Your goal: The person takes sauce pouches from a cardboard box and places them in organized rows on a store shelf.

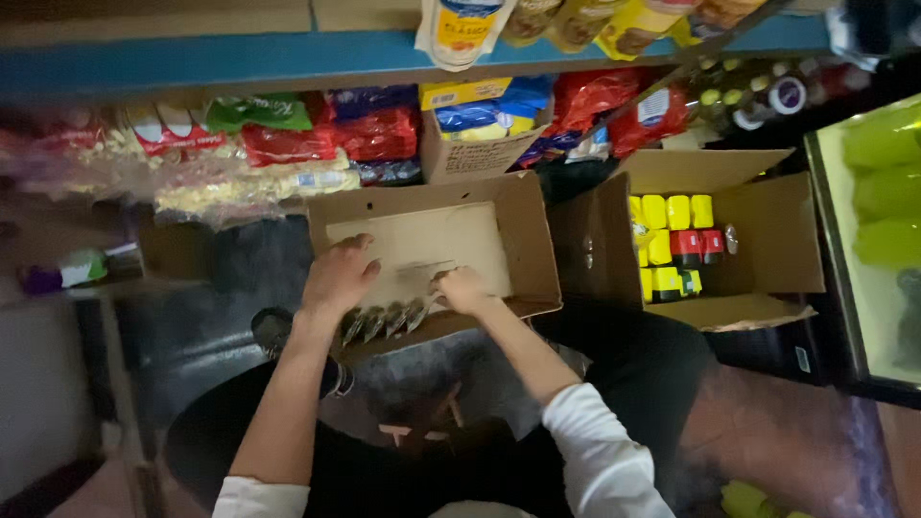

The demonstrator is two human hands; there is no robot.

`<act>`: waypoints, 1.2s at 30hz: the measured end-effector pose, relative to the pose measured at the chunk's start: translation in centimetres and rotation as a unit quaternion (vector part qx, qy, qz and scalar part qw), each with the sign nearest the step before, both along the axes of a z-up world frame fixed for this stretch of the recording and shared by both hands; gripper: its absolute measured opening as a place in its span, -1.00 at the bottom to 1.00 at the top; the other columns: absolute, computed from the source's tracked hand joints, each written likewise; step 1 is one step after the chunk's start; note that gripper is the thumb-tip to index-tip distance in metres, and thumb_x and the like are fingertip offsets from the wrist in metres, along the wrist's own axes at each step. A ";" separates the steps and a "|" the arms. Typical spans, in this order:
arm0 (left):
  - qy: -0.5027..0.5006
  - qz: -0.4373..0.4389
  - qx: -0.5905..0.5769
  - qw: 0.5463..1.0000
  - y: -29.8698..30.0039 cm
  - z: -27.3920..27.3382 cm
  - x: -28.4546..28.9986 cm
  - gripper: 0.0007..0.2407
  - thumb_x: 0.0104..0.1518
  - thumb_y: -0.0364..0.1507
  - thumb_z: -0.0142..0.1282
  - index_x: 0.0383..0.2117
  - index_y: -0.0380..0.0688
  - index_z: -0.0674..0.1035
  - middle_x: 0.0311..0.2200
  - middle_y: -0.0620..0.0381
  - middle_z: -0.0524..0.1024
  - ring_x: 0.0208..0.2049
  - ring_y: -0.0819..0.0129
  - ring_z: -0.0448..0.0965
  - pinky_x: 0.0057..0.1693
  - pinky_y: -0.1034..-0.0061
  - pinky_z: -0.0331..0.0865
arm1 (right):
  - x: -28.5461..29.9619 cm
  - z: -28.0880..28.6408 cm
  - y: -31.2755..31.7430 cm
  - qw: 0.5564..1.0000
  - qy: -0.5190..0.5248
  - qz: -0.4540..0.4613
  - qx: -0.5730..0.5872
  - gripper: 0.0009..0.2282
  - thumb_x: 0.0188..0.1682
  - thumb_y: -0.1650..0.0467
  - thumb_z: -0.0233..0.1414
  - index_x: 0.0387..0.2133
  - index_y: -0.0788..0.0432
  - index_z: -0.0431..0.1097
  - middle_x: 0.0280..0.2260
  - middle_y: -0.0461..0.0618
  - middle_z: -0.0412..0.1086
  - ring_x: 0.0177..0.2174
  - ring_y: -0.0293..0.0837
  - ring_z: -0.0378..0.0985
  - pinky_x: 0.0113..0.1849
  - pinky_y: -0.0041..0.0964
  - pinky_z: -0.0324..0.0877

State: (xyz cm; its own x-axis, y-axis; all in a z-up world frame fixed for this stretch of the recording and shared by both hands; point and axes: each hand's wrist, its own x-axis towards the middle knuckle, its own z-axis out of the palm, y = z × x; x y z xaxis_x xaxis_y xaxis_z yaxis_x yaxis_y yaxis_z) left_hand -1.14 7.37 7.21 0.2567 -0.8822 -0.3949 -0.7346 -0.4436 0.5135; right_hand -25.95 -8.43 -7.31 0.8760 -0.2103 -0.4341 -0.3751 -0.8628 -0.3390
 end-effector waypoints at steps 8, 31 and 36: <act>-0.026 0.023 -0.036 0.999 2.0 -0.5 0.0 -0.54 0.53 -0.16 0.03 0.37 -0.26 0.50 0.07 -0.28 0.66 0.10 -0.19 0.74 0.10 -0.12 0.67 | 0.7 -14.2 4.9 0.983 0.143 0.083 -0.083 -0.86 0.11 0.39 0.17 -0.42 0.01 0.67 -0.47 -0.05 0.65 -0.38 -0.04 0.76 -0.19 -0.11 0.66; 0.021 0.024 -0.011 0.999 0.4 2.0 0.1 -0.56 0.51 -0.28 0.03 0.42 -0.26 0.44 0.25 -0.31 0.57 0.34 -0.22 0.57 0.39 -0.14 0.45 | 0.0 -3.9 1.4 0.966 0.161 0.102 -0.178 -0.81 0.16 0.40 0.20 -0.49 0.00 0.47 -0.55 -0.14 0.41 -0.49 -0.21 0.42 -0.34 -0.26 0.39; 0.027 0.020 0.001 0.999 -1.0 -2.6 0.7 -0.52 0.50 -0.19 0.05 0.45 -0.19 0.42 0.33 -0.24 0.53 0.42 -0.14 0.51 0.49 -0.14 0.32 | 0.1 9.6 -1.2 0.973 0.028 0.077 -0.216 -0.84 0.14 0.39 0.17 -0.46 -0.01 0.57 -0.45 -0.14 0.60 -0.46 -0.17 0.67 -0.35 -0.20 0.55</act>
State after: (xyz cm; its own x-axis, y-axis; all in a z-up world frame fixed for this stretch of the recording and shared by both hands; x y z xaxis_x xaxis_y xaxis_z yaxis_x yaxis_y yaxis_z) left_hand -0.42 6.33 4.62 0.2701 -0.8705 -0.4113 -0.6867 -0.4736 0.5515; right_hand -25.86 -9.58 2.31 0.8888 -0.2513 -0.3833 -0.2368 -0.9678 0.0855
